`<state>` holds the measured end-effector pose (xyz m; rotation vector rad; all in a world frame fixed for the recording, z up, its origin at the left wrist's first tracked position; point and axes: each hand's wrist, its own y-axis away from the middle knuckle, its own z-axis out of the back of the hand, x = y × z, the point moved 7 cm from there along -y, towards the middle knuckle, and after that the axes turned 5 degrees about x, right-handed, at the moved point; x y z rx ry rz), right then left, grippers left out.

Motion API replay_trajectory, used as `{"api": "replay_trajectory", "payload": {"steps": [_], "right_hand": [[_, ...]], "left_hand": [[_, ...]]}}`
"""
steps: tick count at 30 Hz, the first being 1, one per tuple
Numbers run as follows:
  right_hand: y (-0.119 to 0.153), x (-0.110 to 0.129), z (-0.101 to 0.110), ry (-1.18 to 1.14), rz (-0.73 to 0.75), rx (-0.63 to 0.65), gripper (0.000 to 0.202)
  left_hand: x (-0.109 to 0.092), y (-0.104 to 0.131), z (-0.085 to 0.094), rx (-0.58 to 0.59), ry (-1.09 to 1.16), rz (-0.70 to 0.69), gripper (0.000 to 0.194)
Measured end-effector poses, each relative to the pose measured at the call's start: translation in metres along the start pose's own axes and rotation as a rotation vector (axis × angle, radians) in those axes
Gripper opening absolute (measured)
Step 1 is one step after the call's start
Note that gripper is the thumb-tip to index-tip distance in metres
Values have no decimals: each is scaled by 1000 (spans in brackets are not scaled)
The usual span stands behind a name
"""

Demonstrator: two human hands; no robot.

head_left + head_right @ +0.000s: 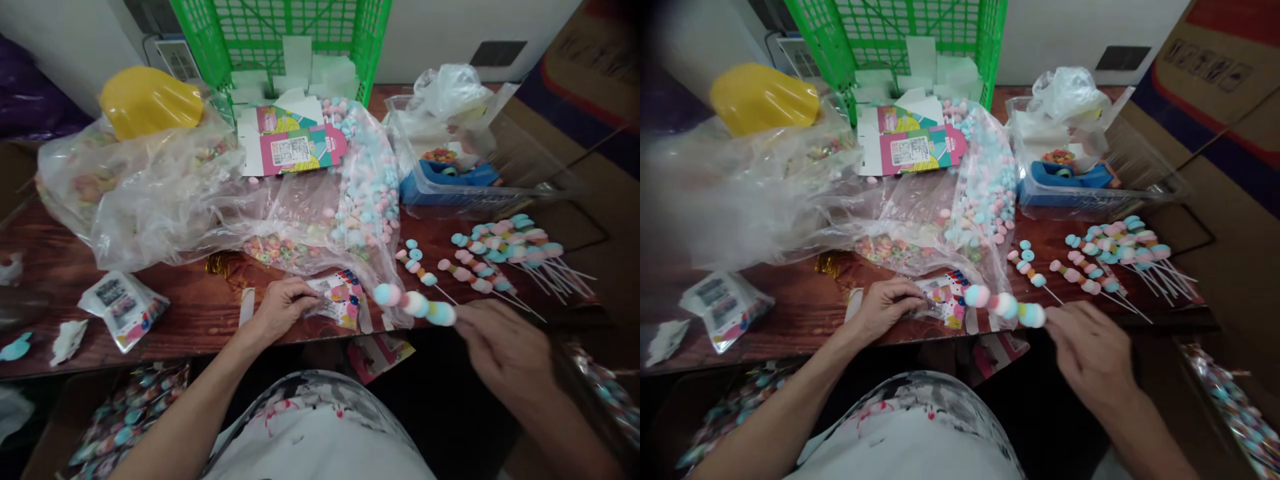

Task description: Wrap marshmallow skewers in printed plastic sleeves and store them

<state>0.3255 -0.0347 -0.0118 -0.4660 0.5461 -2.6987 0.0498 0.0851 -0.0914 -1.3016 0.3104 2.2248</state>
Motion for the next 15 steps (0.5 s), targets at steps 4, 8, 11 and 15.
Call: {"api": "replay_trajectory", "payload": {"steps": [4, 8, 11, 15], "right_hand": [[-12, 25, -30, -91, 31, 83, 24], [-13, 21, -35, -47, 75, 128, 23], [-17, 26, -29, 85, 139, 142, 24], [-26, 48, -27, 237, 242, 125, 25]], "left_hand": [[2, 2, 0, -11, 31, -21, 7], [0, 4, -1, -20, 12, -84, 9], [-4, 7, -4, -33, -58, -168, 11], [-12, 12, -15, -13, -146, -290, 15]]}}
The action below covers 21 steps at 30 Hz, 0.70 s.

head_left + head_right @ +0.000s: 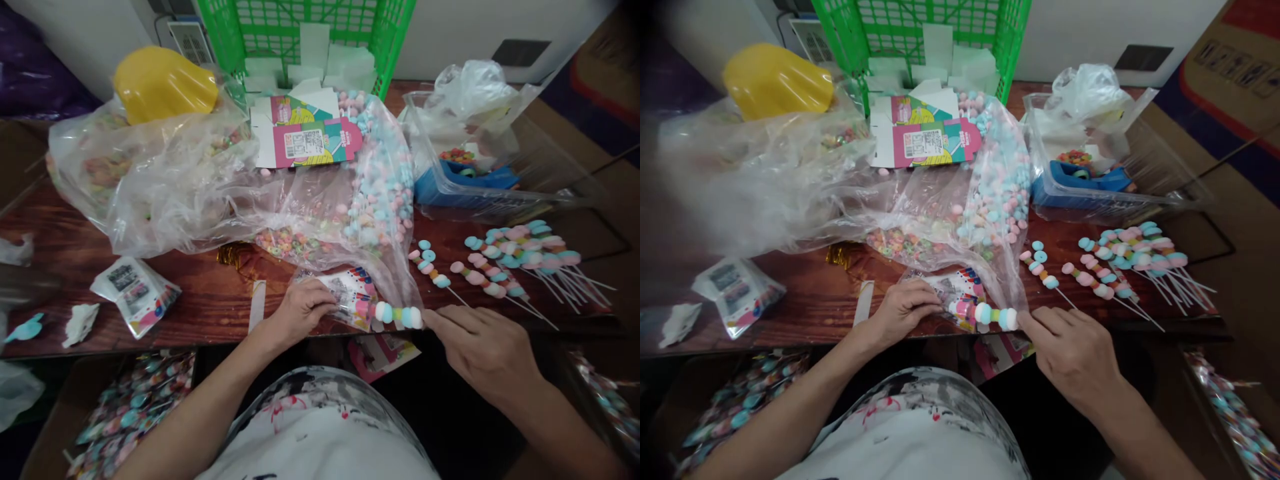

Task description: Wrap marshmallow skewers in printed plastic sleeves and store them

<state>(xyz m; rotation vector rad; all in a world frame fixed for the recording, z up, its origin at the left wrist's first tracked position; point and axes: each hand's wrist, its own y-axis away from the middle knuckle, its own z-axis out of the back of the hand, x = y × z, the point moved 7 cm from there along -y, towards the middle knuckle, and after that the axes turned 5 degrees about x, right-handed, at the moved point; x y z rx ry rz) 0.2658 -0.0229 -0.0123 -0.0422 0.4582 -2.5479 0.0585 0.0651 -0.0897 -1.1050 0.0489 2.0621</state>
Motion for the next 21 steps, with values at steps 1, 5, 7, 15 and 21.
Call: {"api": "replay_trajectory", "payload": {"steps": [1, 5, 7, 15, 21], "right_hand": [[-3, 5, -1, 3, 23, 8, 26], [-8, 17, -8, -67, 43, -19, 31], [-6, 17, -10, -129, 28, -62, 36], [-2, 19, 3, -262, 65, -161, 51], [-12, 34, 2, -230, 198, -14, 38]], "left_hand": [[-2, 1, -2, 4, -13, -22, 16], [-13, 2, 3, -26, -77, -89, 18], [-19, 2, 10, -43, -148, -104, 15], [-34, -6, 1, 295, -232, -69, 36], [-59, -4, -23, 432, -166, -26, 42]]}}
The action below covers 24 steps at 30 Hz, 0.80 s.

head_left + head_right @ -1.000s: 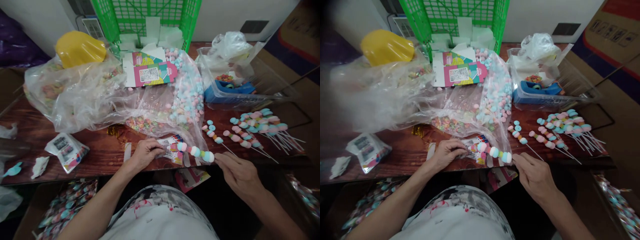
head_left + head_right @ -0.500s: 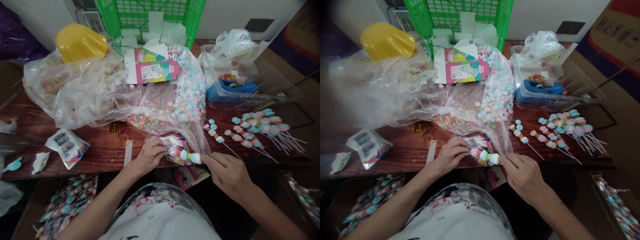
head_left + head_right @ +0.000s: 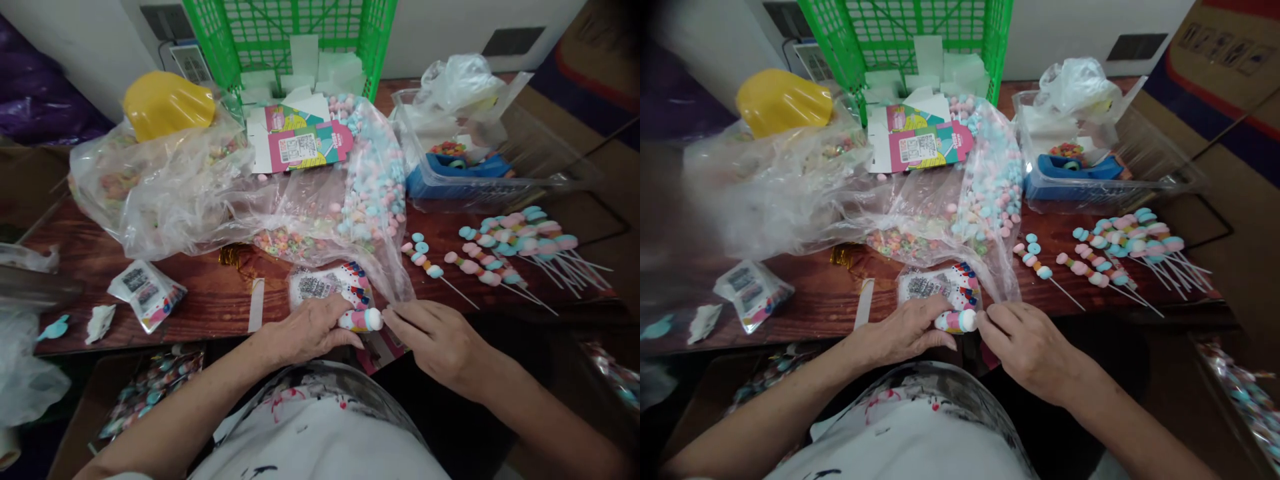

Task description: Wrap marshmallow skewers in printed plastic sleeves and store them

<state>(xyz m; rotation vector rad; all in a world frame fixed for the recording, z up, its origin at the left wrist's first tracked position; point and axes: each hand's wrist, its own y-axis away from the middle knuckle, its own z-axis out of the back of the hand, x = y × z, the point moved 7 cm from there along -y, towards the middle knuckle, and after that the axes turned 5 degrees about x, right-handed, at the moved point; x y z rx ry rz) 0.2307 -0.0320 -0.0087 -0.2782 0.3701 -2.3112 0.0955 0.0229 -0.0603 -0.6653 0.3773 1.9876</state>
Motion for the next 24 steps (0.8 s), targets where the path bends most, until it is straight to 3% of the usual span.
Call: {"api": "replay_trajectory", "payload": {"steps": [5, 9, 12, 14, 18, 24], "right_hand": [[-22, 18, -14, 20, 105, 119, 23], [-36, 15, -16, -15, 116, 80, 18], [-39, 1, -8, -27, 32, 26, 22], [-38, -4, -4, -33, 8, 37, 26], [-37, -2, 0, -19, -1, 147, 33], [-44, 10, -10, 11, -160, 300, 30]], "left_hand": [[-8, -5, -9, 1, 106, 59, 38], [-3, 0, 2, -148, 250, 93, 35], [7, 12, 12, -234, 275, 183, 51], [10, 19, 13, -208, 215, 216, 51], [16, 31, 7, -139, 77, 242, 19], [18, 39, 13, -351, -277, 245, 3]]}}
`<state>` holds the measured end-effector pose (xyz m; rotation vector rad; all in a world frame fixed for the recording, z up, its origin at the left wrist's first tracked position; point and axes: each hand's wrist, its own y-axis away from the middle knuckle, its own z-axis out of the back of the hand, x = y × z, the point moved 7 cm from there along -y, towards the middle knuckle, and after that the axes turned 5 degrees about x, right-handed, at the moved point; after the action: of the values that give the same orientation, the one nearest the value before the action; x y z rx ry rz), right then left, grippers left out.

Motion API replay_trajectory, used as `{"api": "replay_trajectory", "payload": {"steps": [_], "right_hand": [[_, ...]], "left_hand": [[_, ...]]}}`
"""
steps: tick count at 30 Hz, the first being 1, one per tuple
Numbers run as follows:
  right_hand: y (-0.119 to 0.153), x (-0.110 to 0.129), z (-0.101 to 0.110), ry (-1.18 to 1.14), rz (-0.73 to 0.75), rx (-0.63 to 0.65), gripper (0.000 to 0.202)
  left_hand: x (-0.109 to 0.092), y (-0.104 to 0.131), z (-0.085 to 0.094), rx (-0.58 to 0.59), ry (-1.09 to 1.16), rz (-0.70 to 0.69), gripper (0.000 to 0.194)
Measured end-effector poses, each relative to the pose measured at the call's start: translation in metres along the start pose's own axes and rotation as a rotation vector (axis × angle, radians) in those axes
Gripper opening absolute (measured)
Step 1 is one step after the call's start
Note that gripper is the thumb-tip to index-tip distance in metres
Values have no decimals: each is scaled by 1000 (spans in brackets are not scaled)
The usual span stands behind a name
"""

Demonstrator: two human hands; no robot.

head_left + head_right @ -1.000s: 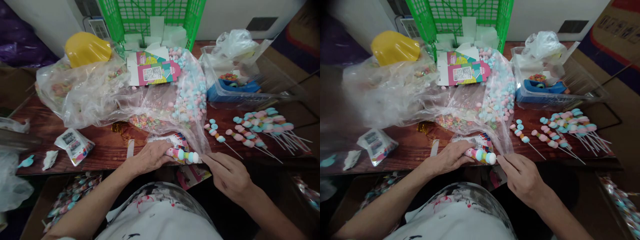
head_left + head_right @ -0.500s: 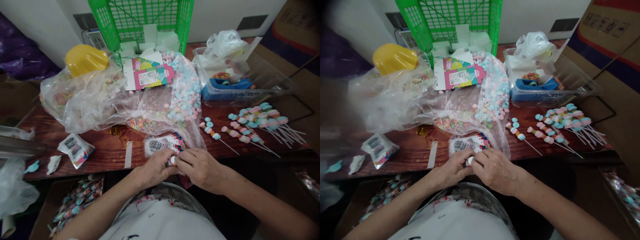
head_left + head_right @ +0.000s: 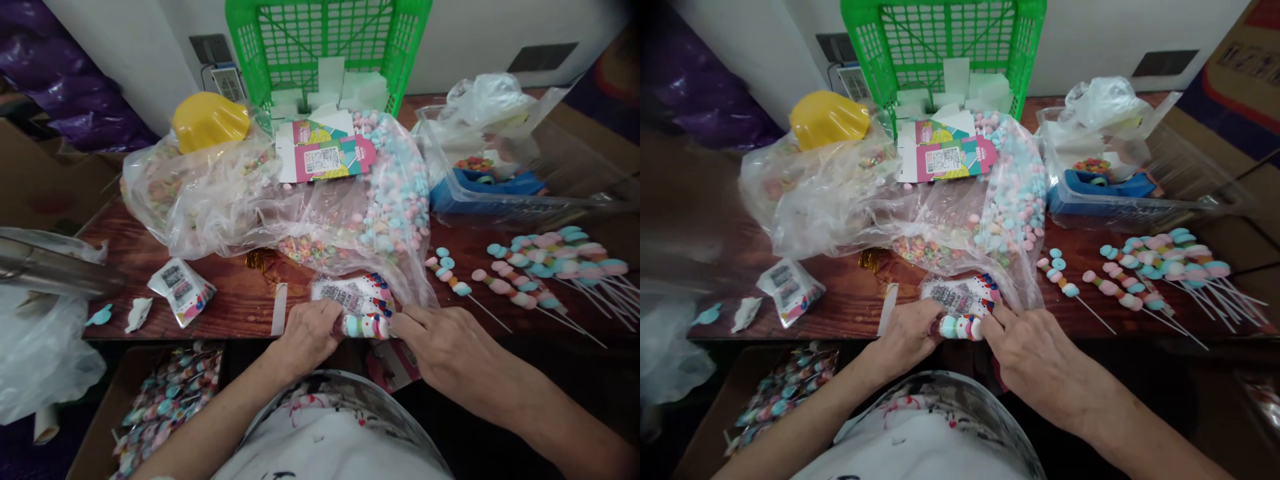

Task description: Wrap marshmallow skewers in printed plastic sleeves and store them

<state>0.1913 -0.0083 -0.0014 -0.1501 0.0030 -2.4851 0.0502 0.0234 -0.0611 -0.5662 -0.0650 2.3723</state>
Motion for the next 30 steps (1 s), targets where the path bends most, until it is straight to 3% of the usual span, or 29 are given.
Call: {"api": "replay_trajectory", "payload": {"steps": [4, 9, 14, 17, 20, 23, 26, 30], "right_hand": [[-18, 8, -13, -53, -104, 38, 25], [-26, 0, -19, -205, -6, 120, 25], [-21, -13, -18, -112, -12, 194, 26], [-23, -7, -28, -83, -42, 273, 26], [-27, 3, -35, -109, -33, 264, 26], [-32, 3, -30, -174, -46, 156, 22], [-36, -8, -20, -189, -39, 33, 16], [-39, -21, -6, -215, -11, -123, 6]], "left_hand": [[-6, -1, 2, -80, -70, -61, 4], [6, 8, 5, -37, -7, 47, 4], [10, 18, 9, -54, -111, 47, 4], [5, 16, 4, -53, -153, 7, 4], [2, 11, -2, -6, -95, 29, 6], [6, 9, -2, 53, 189, 137, 18], [7, 9, -2, 141, 696, 247, 39], [8, 11, -16, 215, 1293, 505, 39]]}}
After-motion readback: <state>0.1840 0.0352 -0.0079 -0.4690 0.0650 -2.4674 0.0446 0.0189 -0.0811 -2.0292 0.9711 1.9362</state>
